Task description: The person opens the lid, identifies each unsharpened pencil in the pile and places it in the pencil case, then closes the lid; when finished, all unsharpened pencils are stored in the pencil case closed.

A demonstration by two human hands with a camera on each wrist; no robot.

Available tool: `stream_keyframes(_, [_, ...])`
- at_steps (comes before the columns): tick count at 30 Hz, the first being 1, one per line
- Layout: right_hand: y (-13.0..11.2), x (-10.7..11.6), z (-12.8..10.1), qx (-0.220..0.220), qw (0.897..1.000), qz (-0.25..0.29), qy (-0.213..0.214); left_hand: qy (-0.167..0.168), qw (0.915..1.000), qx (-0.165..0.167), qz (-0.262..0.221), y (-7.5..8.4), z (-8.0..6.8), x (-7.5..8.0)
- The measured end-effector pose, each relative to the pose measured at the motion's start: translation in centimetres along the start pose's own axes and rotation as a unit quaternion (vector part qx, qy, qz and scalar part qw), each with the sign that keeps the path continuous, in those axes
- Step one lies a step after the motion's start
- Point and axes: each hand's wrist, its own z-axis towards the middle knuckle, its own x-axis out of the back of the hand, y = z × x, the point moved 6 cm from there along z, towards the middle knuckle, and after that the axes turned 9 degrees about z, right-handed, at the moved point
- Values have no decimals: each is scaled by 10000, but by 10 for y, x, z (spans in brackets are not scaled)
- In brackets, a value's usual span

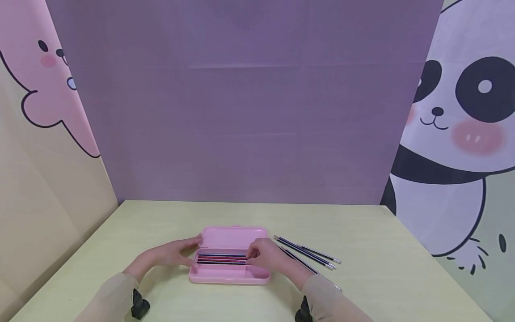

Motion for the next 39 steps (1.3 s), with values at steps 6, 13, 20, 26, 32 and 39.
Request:
stream_keyframes(6, [-1, 0, 0, -2, 10000, 5, 8, -10, 10000, 26, -4, -1, 0, -1])
stream_keyframes(13, [-4, 4, 0, 112, 9999, -17, 85, 12, 10000, 50, 28, -2, 1, -1])
stream_keyframes(20, [-2, 18, 0, 16, 9994, -132, 333, 10, 10000, 83, 21, -2, 2, -1])
stream_keyframes(26, [-1, 31, -3, -30, 9987, -124, 493, 12, 10000, 76, -13, -1, 1, 0])
stream_keyframes(32, [-6, 44, -10, -46, 9979, -105, 640, -9, 10000, 85, -11, -1, 1, 0])
stream_keyframes(39, [-8, 60, -18, -63, 9964, -219, 823, -13, 10000, 88, 2, -2, 2, -1])
